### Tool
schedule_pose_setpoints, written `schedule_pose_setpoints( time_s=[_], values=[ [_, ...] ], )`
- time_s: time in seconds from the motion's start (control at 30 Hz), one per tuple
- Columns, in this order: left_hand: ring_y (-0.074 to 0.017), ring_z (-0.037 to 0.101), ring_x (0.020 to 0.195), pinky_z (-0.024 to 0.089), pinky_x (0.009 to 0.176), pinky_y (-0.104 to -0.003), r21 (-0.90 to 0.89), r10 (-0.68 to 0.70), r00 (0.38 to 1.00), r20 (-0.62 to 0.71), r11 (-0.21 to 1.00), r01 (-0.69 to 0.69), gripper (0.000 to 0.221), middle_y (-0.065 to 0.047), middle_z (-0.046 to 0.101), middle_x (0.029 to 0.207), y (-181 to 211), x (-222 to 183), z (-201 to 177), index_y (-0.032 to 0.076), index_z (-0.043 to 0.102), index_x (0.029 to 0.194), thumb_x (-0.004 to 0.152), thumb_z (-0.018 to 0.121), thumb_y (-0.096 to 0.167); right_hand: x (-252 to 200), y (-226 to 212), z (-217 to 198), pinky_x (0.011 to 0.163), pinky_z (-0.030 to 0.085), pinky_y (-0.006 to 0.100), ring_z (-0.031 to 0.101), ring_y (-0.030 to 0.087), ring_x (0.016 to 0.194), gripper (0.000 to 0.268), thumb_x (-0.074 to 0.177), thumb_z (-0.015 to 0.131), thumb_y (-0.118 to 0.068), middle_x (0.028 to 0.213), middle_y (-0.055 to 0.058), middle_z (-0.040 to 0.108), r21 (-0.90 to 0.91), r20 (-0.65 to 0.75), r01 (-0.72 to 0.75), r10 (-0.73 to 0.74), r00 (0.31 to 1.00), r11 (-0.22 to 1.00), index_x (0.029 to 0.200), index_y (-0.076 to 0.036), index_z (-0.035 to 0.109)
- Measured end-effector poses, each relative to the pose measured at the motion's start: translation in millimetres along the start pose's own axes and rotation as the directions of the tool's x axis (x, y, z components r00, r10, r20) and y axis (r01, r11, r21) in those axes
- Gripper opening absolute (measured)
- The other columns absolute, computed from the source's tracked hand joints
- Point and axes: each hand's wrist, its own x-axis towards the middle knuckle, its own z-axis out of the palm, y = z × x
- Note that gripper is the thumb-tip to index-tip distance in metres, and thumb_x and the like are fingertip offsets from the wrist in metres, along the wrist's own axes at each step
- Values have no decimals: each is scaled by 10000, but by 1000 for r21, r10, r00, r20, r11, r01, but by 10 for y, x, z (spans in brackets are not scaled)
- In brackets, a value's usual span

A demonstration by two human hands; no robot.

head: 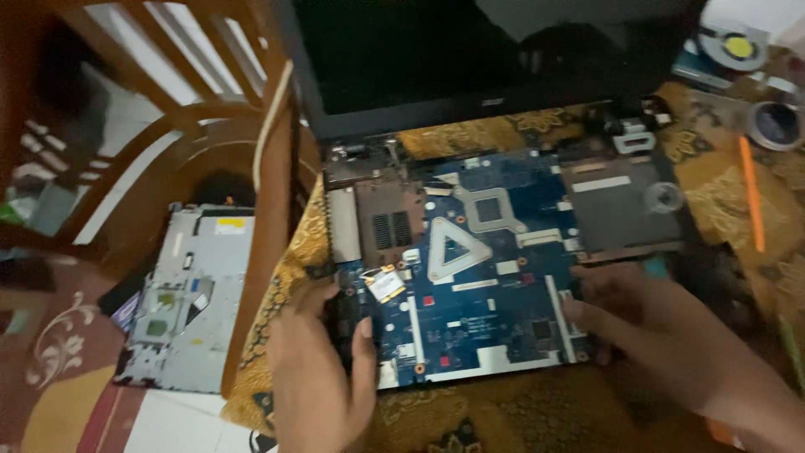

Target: The recorder is disassembling an Acer laptop by removing the motherboard and internal components.

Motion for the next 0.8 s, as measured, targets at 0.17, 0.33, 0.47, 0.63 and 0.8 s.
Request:
schedule_pose_setpoints(
  time_s=[0.17, 0.33, 0.47, 0.63, 0.8],
  values=[
    [-435, 553, 1084, 392, 943, -523, -43, -35, 999, 23, 998, 35, 437, -282, 579, 1220, -3, -15, -34, -51, 507, 1289, 878, 619, 44, -36, -232, 57, 728, 620, 470, 708, 305, 806, 433, 1026, 656, -294, 1006, 181, 700, -32, -46, -108, 107, 993, 994, 1389, -62, 620],
    [-420, 565, 1038, 414, 909, -504, -112, -100, 995, -12, 989, 98, 413, -251, 589, 1111, 10, -68, -60, -48, 515, 1301, 892, 559, -10, 122, -35, 110, 761, 609, 501, 696, 346, 835, 372, 1023, 660, -298, 1010, 223, 691, 57, -61, -55, 59, 996, 997, 1245, 0, 677],
    [-407, 567, 993, 421, 872, -496, -140, -185, 983, 9, 973, 185, 349, -232, 594, 1041, 42, -62, -88, -46, 527, 1255, 909, 557, -16, 201, 1, 127, 840, 608, 508, 731, 352, 904, 365, 1025, 634, -311, 1019, 232, 691, 121, -101, -108, 120, 988, 987, 1225, -7, 663],
    [-364, 608, 963, 467, 855, -456, -199, -160, 987, -30, 968, 150, 266, -205, 622, 1034, -31, -129, -35, -36, 539, 1205, 942, 577, -21, 448, 206, 121, 811, 611, 533, 697, 386, 872, 436, 1089, 523, -390, 990, 276, 684, 22, -15, -168, 169, 986, 986, 1186, 9, 669],
    [-241, 645, 821, 523, 748, -361, -348, -291, 954, 74, 889, 299, 230, -146, 662, 946, -57, -34, -151, -9, 537, 1171, 951, 606, -16, 231, 2, 257, 738, 635, 553, 728, 403, 841, 393, 1076, 532, -357, 989, 276, 713, 54, -144, -116, 122, 982, 992, 1226, -11, 643]
  ],
)
